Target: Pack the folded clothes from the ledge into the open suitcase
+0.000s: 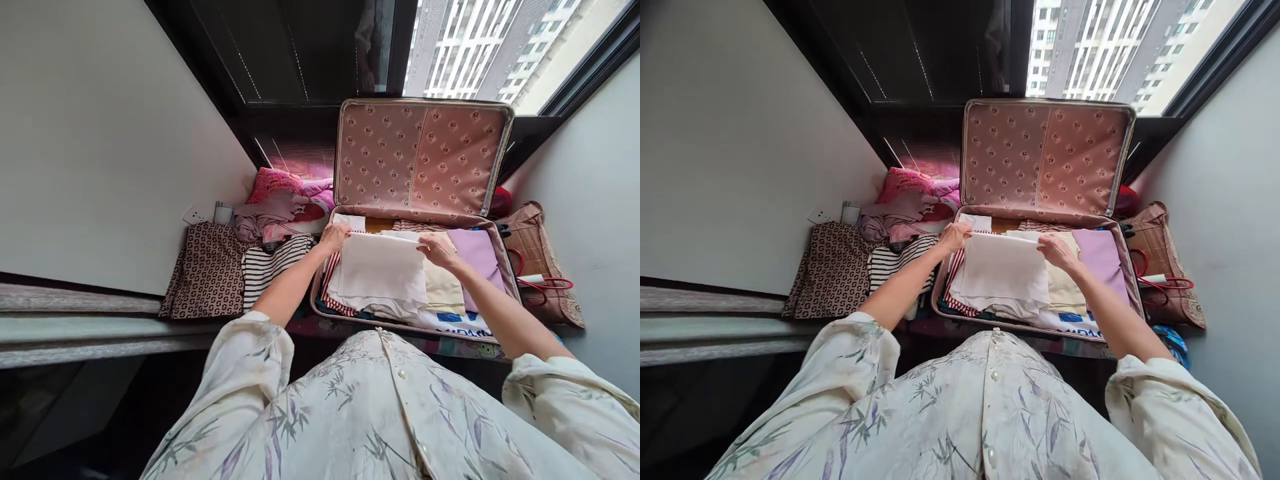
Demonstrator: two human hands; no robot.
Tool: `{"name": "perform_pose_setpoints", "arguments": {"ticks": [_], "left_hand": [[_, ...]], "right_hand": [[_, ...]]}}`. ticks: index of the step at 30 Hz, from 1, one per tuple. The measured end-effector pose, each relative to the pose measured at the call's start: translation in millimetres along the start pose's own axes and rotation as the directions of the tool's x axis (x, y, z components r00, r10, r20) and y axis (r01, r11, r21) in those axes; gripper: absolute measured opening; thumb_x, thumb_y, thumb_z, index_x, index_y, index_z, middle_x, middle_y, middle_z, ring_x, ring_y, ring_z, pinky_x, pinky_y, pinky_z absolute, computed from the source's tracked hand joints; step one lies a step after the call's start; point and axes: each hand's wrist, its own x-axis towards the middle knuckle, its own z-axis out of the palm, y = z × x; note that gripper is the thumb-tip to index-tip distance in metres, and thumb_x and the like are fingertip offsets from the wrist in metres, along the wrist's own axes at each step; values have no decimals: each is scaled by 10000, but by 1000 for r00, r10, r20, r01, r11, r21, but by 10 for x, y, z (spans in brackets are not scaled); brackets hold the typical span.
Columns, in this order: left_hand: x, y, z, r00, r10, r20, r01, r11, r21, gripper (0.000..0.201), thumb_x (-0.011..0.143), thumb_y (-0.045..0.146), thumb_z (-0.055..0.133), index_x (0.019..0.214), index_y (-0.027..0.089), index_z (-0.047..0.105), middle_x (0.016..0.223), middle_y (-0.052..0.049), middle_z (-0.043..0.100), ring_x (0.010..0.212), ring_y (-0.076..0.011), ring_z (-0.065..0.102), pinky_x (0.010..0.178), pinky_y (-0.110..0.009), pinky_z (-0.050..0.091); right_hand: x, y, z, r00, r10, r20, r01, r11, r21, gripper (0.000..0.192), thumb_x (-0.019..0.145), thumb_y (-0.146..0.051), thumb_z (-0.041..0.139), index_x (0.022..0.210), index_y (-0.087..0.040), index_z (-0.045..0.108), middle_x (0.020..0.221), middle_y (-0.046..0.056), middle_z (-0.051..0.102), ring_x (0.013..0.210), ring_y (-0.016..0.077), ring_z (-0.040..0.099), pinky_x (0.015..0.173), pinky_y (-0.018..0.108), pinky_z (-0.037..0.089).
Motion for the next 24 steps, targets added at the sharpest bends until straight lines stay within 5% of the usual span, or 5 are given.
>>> {"name": "perform_pose_setpoints", "arguments": {"ticks": [5,10,16,19,24], "left_hand": [[-619,-347,37,939,289,185,-335,890,309,204,960,173,538,933,183,741,957,-101,674,976,-256,597,868,-383,395],[-1448,-546,420,804,166,571,-383,880,283,152,898,107,614,842,188,729,919,-88,657,923,-240,597,814,-355,397],[-1592,-567,688,834,134,535,-309,917,253,150,969,162,567,1060,191,682,1076,-87,642,1019,-233,588,878,-340,442],[-1544,-585,716,804,118,583,-348,888,300,468,808,207,790,1251,229,639,1301,-118,567,1142,-298,530,899,-377,467],[-1542,-625,742,738,185,649,-479,821,310,556,793,138,775,1306,318,656,1429,-129,480,1188,-323,489,963,-431,457]], "right_hand": [[-801,-127,222,939,-342,-31,342,940,-13,225,955,-145,470,884,-210,673,885,102,683,900,245,540,819,352,408],[-1542,-436,676,893,-362,268,344,932,115,217,964,-168,505,814,-210,656,870,75,673,864,221,552,774,341,376],[-1508,-460,799,905,-242,350,223,970,94,297,909,-133,527,1134,-179,715,1148,140,680,1040,266,576,906,391,444],[-1429,-467,822,875,-283,394,306,952,6,605,832,-86,578,1409,-262,635,1455,167,549,1230,328,520,977,455,439],[-1357,-507,966,808,-403,430,442,897,11,320,911,-147,569,1109,-265,791,1469,148,545,1245,327,490,980,470,432]]}}
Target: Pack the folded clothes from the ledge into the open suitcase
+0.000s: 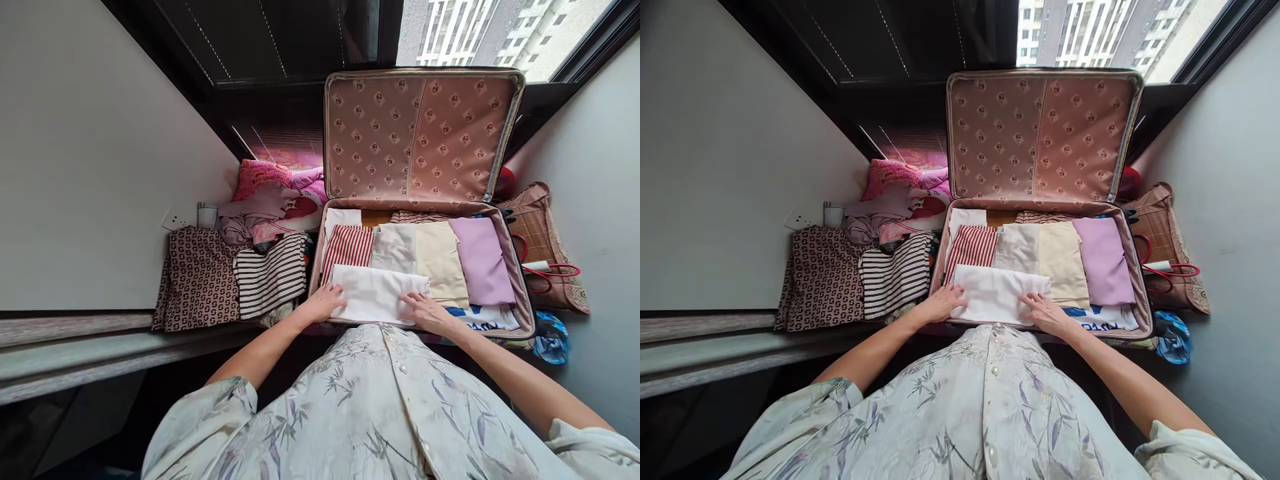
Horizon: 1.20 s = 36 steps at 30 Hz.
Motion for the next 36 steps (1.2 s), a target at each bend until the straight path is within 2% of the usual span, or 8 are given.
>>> {"name": "perform_pose_setpoints", "arguments": {"ticks": [5,12,18,20,23,25,31,36], "left_hand": [[-5,-72,-20,995,100,29,-101,994,30,337,832,211,767,1157,294,740,1442,-131,499,1257,-358,456,1034,-506,410],[21,2,-62,973,-47,-228,-9,972,-236,711,787,443,783,1448,289,573,1500,-152,490,1343,-377,431,1095,-538,373],[422,-454,-653,922,-152,-356,23,940,-341,312,858,224,640,1164,233,701,1222,-118,644,1154,-310,580,968,-441,472],[702,-832,-998,862,-253,-440,71,919,-389,274,920,161,547,1168,194,658,1194,-128,629,1122,-282,586,996,-437,460],[1086,-1291,-1391,532,-580,-617,167,786,-595,270,859,111,671,1119,157,617,1170,-145,604,1127,-286,569,1031,-433,440],[1200,-1355,-1414,436,-650,-622,175,739,-650,284,844,99,700,1109,143,606,1174,-158,594,1124,-288,567,1033,-432,441],[791,-591,-483,753,-611,-244,216,580,-785,161,913,220,697,1065,171,679,1044,-90,667,1009,-238,633,975,-404,519],[490,-132,-72,795,-592,-135,252,524,-813,393,996,392,654,1323,177,616,1322,-114,625,1122,-244,653,941,-454,582]], "right_hand": [[39,2,-65,998,-32,-45,39,982,184,208,909,-114,528,887,-186,721,1093,126,688,1028,247,545,907,384,450],[134,172,-643,958,179,-222,-18,815,580,176,934,-276,511,969,-192,662,831,49,637,700,159,542,668,276,427],[469,724,-1139,928,319,-193,-71,659,749,253,871,-470,601,855,-221,640,650,-26,566,597,134,493,592,261,414],[641,1048,-1263,843,469,-265,-75,590,804,295,854,-523,605,844,-228,619,695,-14,595,638,146,529,610,271,448],[823,1479,-1309,563,736,-377,-138,533,835,360,833,-541,624,1014,-230,635,873,39,688,765,193,615,704,330,519],[801,1606,-1174,406,822,-399,-226,514,828,450,816,-540,653,1130,-219,631,971,87,718,852,233,651,780,382,539],[257,1144,-125,438,887,-147,-445,356,822,516,798,-565,646,1157,-194,640,946,106,738,908,275,681,886,448,531],[143,700,281,434,898,-77,-461,294,838,425,755,-544,603,1002,-204,661,888,89,725,844,261,664,840,422,519]]}}
